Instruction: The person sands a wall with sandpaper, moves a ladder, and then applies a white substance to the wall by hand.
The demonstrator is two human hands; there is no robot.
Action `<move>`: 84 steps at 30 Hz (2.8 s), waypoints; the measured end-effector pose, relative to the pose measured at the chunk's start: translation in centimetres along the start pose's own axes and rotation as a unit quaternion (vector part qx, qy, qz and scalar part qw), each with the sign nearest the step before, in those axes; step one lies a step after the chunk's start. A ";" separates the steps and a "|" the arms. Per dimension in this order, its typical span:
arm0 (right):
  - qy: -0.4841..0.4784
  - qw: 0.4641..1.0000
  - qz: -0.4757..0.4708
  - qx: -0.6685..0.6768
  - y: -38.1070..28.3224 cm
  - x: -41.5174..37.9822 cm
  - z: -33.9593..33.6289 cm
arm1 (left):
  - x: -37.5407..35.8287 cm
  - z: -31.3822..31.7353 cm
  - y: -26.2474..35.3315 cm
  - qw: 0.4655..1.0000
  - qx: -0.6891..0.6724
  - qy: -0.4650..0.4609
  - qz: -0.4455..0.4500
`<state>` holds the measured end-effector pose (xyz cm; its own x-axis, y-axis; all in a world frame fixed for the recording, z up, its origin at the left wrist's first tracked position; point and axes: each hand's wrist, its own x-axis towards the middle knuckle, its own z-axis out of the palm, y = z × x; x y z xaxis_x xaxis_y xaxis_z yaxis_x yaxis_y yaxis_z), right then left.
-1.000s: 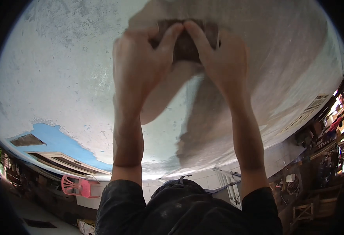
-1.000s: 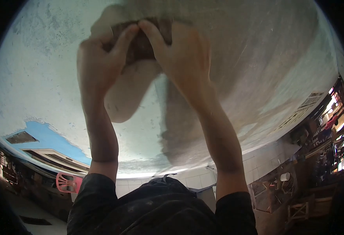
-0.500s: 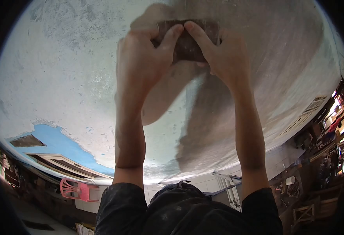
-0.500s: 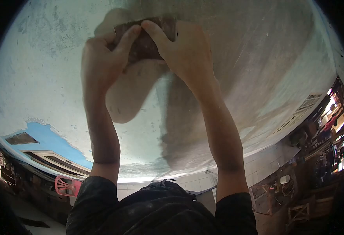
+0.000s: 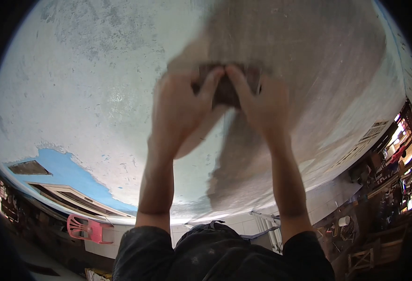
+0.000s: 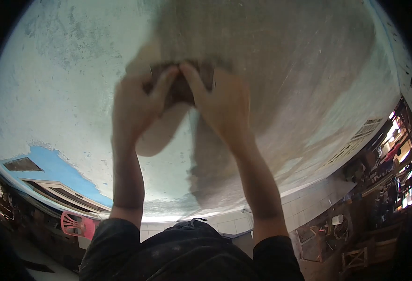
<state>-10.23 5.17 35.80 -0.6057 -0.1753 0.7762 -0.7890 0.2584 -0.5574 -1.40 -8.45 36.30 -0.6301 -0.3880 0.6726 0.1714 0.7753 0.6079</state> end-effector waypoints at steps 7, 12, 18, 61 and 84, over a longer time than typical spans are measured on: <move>-0.039 0.997 0.067 -0.003 -2.0 1.0 -0.9 | 1.6 -0.9 1.5 0.999 -0.024 0.012 0.026; -0.007 0.999 0.031 0.019 0.2 -1.1 0.4 | -0.2 0.2 -0.5 1.000 -0.011 -0.013 -0.015; -0.034 0.997 0.063 -0.012 0.7 -1.8 0.5 | -0.8 0.5 -0.6 0.999 -0.030 -0.010 -0.032; 0.007 0.998 0.046 0.045 2.1 -3.7 1.6 | -2.1 2.1 -1.5 0.997 -0.044 0.017 -0.059; -0.017 0.996 0.076 0.039 0.3 -1.5 -0.3 | -0.9 2.3 -0.1 0.999 -0.042 0.030 -0.016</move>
<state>-9.51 5.78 34.58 -0.7215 -0.1725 0.6705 -0.6920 0.2096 -0.6907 -2.57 -7.07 34.66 -0.5896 -0.4430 0.6754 0.2166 0.7188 0.6606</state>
